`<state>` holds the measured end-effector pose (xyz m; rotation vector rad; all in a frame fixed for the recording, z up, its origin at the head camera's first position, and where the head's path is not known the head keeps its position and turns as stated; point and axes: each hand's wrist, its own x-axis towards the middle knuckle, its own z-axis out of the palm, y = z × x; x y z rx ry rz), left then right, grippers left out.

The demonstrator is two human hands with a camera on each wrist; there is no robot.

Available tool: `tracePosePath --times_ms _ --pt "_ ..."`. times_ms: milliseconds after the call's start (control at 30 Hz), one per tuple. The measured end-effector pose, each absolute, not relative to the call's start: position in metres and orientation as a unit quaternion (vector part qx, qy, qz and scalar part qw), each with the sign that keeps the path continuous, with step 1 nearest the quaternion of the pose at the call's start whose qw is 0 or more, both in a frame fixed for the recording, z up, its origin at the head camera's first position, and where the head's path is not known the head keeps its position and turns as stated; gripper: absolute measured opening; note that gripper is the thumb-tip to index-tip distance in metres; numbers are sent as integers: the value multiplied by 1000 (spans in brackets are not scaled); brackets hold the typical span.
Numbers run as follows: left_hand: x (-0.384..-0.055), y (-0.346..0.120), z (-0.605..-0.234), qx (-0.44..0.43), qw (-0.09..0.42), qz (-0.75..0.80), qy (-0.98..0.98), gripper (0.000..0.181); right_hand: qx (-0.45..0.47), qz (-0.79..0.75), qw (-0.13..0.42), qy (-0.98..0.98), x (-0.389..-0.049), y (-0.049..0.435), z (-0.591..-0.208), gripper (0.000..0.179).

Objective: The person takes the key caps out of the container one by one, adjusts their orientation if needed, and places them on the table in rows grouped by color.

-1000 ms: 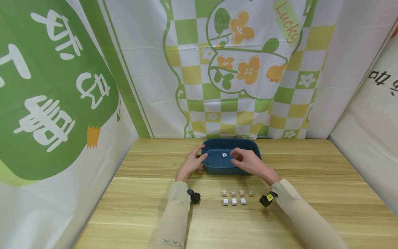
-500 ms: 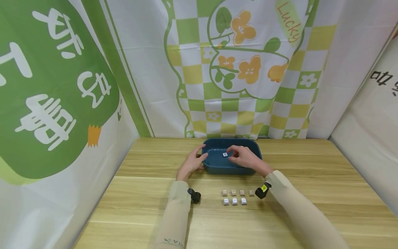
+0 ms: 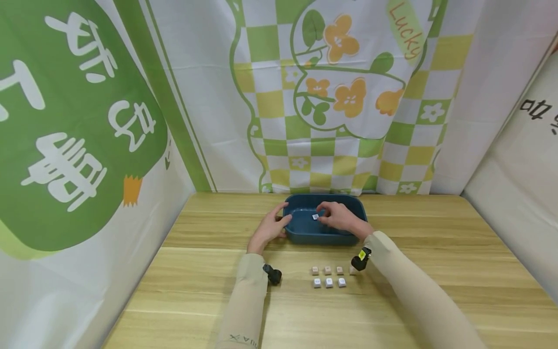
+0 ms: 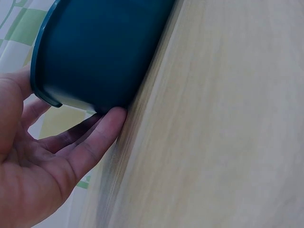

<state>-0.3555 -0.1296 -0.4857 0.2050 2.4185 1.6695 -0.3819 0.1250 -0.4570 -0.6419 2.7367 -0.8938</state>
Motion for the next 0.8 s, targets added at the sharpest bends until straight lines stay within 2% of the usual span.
tracePosePath --times_ms 800 --pt "-355 -128 -484 70 91 563 818 54 -188 -249 146 939 -406 115 -471 42"
